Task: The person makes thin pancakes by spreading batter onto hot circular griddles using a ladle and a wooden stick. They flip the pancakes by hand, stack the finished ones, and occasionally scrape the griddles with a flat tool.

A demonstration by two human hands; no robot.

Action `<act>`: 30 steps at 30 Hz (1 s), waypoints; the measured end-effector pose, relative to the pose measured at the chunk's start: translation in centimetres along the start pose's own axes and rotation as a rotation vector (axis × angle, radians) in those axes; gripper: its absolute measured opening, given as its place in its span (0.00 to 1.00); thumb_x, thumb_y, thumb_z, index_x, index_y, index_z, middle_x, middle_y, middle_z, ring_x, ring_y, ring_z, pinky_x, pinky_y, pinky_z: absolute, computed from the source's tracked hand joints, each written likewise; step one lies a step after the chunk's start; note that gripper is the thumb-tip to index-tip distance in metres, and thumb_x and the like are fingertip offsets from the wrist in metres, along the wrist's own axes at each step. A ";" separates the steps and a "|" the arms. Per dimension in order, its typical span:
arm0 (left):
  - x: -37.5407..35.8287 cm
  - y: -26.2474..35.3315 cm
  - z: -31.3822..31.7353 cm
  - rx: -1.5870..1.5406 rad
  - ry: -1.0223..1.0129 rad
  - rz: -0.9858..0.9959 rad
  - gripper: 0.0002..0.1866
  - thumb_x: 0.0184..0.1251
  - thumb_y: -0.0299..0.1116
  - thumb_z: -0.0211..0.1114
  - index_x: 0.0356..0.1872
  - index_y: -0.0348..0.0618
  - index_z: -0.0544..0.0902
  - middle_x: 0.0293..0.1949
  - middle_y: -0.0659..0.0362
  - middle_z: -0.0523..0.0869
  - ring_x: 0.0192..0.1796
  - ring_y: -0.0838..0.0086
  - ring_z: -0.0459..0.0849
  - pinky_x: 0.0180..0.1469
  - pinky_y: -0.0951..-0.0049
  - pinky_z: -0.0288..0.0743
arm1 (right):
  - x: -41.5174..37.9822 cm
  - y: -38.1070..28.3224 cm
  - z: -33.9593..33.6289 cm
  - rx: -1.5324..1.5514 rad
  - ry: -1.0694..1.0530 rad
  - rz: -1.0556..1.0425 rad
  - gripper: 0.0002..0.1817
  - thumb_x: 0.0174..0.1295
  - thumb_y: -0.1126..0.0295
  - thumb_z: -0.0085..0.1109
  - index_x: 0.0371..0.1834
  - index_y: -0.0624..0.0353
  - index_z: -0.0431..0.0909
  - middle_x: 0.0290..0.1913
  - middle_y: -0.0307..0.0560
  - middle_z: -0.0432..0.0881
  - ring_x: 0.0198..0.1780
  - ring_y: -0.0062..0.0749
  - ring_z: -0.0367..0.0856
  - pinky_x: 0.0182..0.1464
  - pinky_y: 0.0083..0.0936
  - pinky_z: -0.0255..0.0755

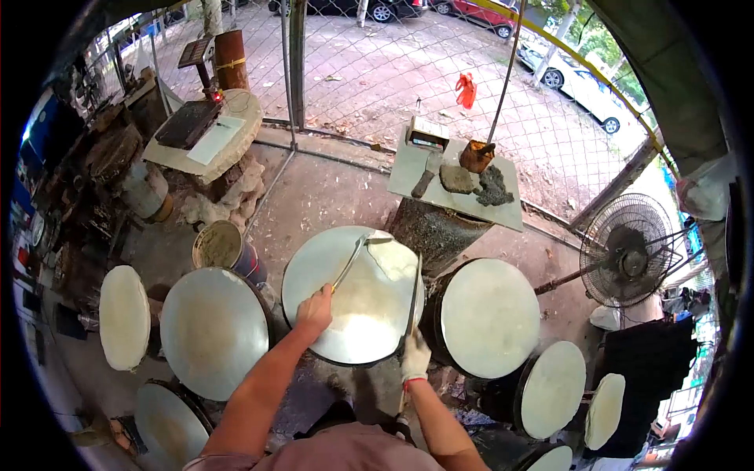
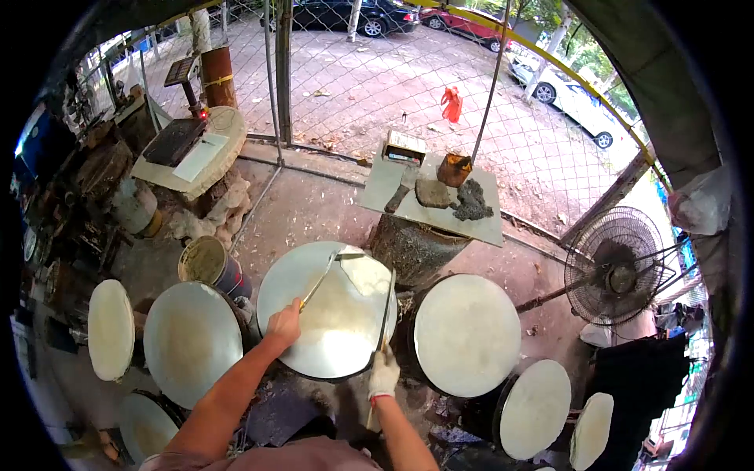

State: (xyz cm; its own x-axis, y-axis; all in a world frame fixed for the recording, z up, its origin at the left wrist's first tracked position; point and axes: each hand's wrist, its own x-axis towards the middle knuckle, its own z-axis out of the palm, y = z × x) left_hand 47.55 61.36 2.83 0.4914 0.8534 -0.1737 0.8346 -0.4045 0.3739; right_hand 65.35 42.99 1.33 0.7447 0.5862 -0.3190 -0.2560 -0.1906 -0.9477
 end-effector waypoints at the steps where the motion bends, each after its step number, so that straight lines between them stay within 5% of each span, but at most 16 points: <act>1: -0.1 -0.5 -0.2 0.018 -0.013 -0.004 0.18 0.58 0.24 0.54 0.51 0.43 0.66 0.39 0.44 0.81 0.39 0.48 0.83 0.41 0.54 0.77 | 0.4 3.1 0.1 -0.133 -0.003 -0.018 0.22 0.63 0.69 0.49 0.59 0.67 0.73 0.45 0.47 0.82 0.43 0.24 0.77 0.48 0.18 0.70; 3: -0.2 -1.3 -0.7 0.064 -0.038 -0.006 0.20 0.58 0.25 0.55 0.53 0.43 0.66 0.39 0.44 0.81 0.38 0.49 0.83 0.41 0.54 0.77 | 0.3 3.1 2.8 -0.345 -0.054 0.021 0.22 0.63 0.67 0.50 0.59 0.67 0.73 0.46 0.48 0.81 0.45 0.28 0.77 0.52 0.22 0.69; 4: -0.2 -1.7 -0.6 0.058 -0.023 -0.016 0.22 0.57 0.25 0.56 0.54 0.43 0.65 0.39 0.44 0.80 0.39 0.50 0.83 0.41 0.54 0.77 | 1.5 3.1 4.2 -0.281 -0.132 -0.159 0.24 0.63 0.66 0.51 0.59 0.70 0.71 0.46 0.56 0.82 0.45 0.36 0.80 0.52 0.24 0.71; 6: 0.1 -2.8 -0.5 0.054 0.014 -0.037 0.25 0.56 0.25 0.58 0.57 0.44 0.65 0.40 0.44 0.79 0.39 0.51 0.83 0.40 0.54 0.77 | 3.0 0.0 4.6 0.118 -0.279 0.436 0.19 0.62 0.66 0.52 0.54 0.62 0.78 0.31 0.38 0.80 0.27 0.19 0.74 0.30 0.16 0.68; 7: -0.2 -3.4 -0.9 0.059 0.035 -0.043 0.27 0.55 0.24 0.58 0.59 0.45 0.64 0.40 0.45 0.78 0.38 0.51 0.83 0.40 0.55 0.76 | 2.8 0.0 5.1 -0.002 -0.105 0.130 0.17 0.62 0.66 0.53 0.51 0.60 0.80 0.24 0.33 0.77 0.18 0.14 0.66 0.20 0.13 0.58; 8: -0.3 -4.2 -1.3 0.061 0.059 -0.049 0.29 0.54 0.24 0.59 0.61 0.46 0.64 0.39 0.45 0.77 0.38 0.52 0.82 0.39 0.55 0.76 | 2.4 -0.6 4.4 -0.074 -0.045 0.124 0.17 0.61 0.66 0.54 0.51 0.61 0.80 0.23 0.33 0.76 0.18 0.15 0.66 0.20 0.14 0.58; 12: -1.4 -6.6 -2.0 0.107 0.083 0.018 0.35 0.53 0.24 0.60 0.65 0.52 0.63 0.38 0.48 0.74 0.36 0.53 0.81 0.37 0.57 0.76 | 4.1 7.5 4.7 -0.217 0.002 -0.165 0.20 0.61 0.66 0.54 0.53 0.66 0.77 0.26 0.36 0.77 0.22 0.17 0.70 0.24 0.18 0.65; 14: -2.4 -7.3 -1.8 0.135 0.131 0.038 0.35 0.53 0.24 0.59 0.66 0.54 0.64 0.38 0.49 0.74 0.36 0.54 0.80 0.37 0.58 0.75 | 4.6 4.6 6.9 -0.246 -0.119 -0.081 0.21 0.61 0.65 0.56 0.54 0.67 0.76 0.32 0.39 0.80 0.26 0.19 0.73 0.29 0.18 0.68; 15: -2.7 -7.6 -1.9 0.151 0.154 0.053 0.35 0.53 0.23 0.59 0.66 0.56 0.64 0.38 0.50 0.73 0.36 0.54 0.80 0.36 0.58 0.75 | 1.6 -4.1 7.4 -0.085 -0.271 0.310 0.22 0.61 0.64 0.56 0.55 0.68 0.75 0.35 0.40 0.81 0.30 0.20 0.74 0.32 0.17 0.69; 16: -3.0 -8.2 -2.0 0.157 0.157 0.019 0.34 0.53 0.23 0.59 0.65 0.56 0.66 0.39 0.50 0.73 0.36 0.55 0.80 0.36 0.59 0.75 | 3.6 -1.4 6.3 -0.079 -0.281 0.238 0.21 0.62 0.68 0.54 0.56 0.70 0.74 0.41 0.45 0.82 0.39 0.24 0.78 0.43 0.20 0.73; 20: -4.0 -10.2 -2.3 0.149 0.269 0.004 0.32 0.53 0.22 0.58 0.63 0.57 0.70 0.39 0.51 0.73 0.38 0.55 0.80 0.35 0.59 0.75 | 5.6 5.4 4.0 -0.147 -0.013 0.050 0.22 0.60 0.70 0.51 0.56 0.69 0.74 0.43 0.49 0.83 0.40 0.27 0.79 0.48 0.23 0.72; 22: -5.2 -10.5 -3.0 0.134 0.304 0.034 0.32 0.52 0.20 0.58 0.62 0.56 0.71 0.38 0.50 0.73 0.39 0.54 0.79 0.35 0.58 0.75 | 3.4 1.3 7.6 -0.435 -0.179 -0.066 0.22 0.60 0.67 0.52 0.56 0.68 0.74 0.44 0.52 0.83 0.42 0.30 0.79 0.49 0.24 0.71; 24: -6.5 -10.4 -3.8 0.098 0.284 0.031 0.32 0.52 0.19 0.58 0.62 0.57 0.72 0.38 0.50 0.73 0.39 0.53 0.78 0.36 0.58 0.75 | 5.0 0.8 7.8 -0.383 -0.357 0.114 0.25 0.59 0.62 0.55 0.55 0.69 0.74 0.41 0.50 0.83 0.41 0.30 0.78 0.47 0.24 0.70; 26: -8.2 -11.5 -4.4 0.081 0.258 -0.015 0.33 0.51 0.18 0.58 0.62 0.57 0.72 0.38 0.49 0.73 0.40 0.52 0.78 0.37 0.57 0.75 | 4.8 -2.2 5.9 -0.386 -0.437 0.113 0.24 0.60 0.60 0.56 0.55 0.65 0.77 0.32 0.39 0.80 0.28 0.20 0.73 0.31 0.19 0.69; 28: -9.6 -12.3 -5.0 0.070 0.244 -0.054 0.34 0.50 0.17 0.58 0.62 0.58 0.72 0.39 0.49 0.72 0.40 0.52 0.78 0.38 0.57 0.75 | 5.2 -1.8 3.6 -0.314 -0.302 0.071 0.23 0.59 0.64 0.57 0.55 0.67 0.76 0.34 0.42 0.82 0.31 0.18 0.75 0.33 0.17 0.70; 30: -11.3 -12.2 -5.3 0.070 0.225 -0.086 0.35 0.49 0.17 0.58 0.62 0.58 0.72 0.40 0.49 0.72 0.41 0.51 0.78 0.39 0.57 0.75 | 6.7 2.6 3.8 -0.371 -0.158 0.073 0.24 0.59 0.64 0.54 0.55 0.71 0.74 0.41 0.54 0.83 0.39 0.29 0.80 0.44 0.22 0.73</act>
State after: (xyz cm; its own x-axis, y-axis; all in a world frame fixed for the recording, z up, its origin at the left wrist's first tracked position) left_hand 30.52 58.43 5.09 0.3566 0.9342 0.0081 0.8899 -0.3423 0.3014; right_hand 67.32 49.45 -3.27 0.6213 0.6691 -0.4079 -0.0435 -0.4903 -0.8705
